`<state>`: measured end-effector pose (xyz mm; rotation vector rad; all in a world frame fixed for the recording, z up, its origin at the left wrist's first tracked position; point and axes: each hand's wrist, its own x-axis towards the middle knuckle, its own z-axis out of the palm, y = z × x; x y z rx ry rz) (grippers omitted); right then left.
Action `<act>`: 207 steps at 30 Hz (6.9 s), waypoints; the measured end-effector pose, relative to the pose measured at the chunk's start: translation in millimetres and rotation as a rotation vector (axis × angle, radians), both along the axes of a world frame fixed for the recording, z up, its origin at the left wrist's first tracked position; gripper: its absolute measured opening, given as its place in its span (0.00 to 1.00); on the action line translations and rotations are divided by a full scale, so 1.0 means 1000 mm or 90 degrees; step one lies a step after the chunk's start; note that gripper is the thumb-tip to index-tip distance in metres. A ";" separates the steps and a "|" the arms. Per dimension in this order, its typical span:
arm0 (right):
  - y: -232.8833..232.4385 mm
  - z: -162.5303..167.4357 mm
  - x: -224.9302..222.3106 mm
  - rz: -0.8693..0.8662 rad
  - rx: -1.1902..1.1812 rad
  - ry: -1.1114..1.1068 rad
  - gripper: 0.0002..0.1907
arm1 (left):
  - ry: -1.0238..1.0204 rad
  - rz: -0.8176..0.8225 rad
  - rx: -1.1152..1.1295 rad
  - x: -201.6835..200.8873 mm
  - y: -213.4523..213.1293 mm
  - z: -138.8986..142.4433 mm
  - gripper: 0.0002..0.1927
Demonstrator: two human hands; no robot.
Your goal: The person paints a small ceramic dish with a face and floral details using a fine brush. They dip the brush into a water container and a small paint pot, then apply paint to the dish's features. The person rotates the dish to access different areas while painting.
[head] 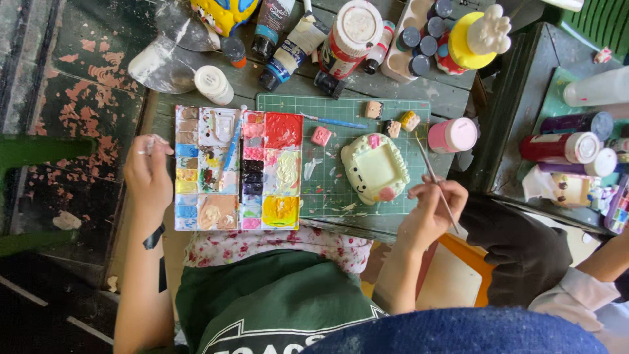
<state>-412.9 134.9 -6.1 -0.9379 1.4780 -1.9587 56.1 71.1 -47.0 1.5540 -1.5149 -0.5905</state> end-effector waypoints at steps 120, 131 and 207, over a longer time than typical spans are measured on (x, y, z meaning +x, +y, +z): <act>0.077 -0.063 0.017 -0.213 0.020 0.118 0.12 | -0.535 -0.114 -0.049 -0.118 -0.149 0.056 0.15; 0.081 -0.029 0.067 -0.094 -0.021 0.327 0.14 | -0.002 -0.254 0.137 -0.129 -0.022 0.131 0.24; 0.088 0.015 0.071 0.005 -0.252 0.008 0.15 | -0.228 -0.281 -0.189 -0.202 0.076 0.078 0.28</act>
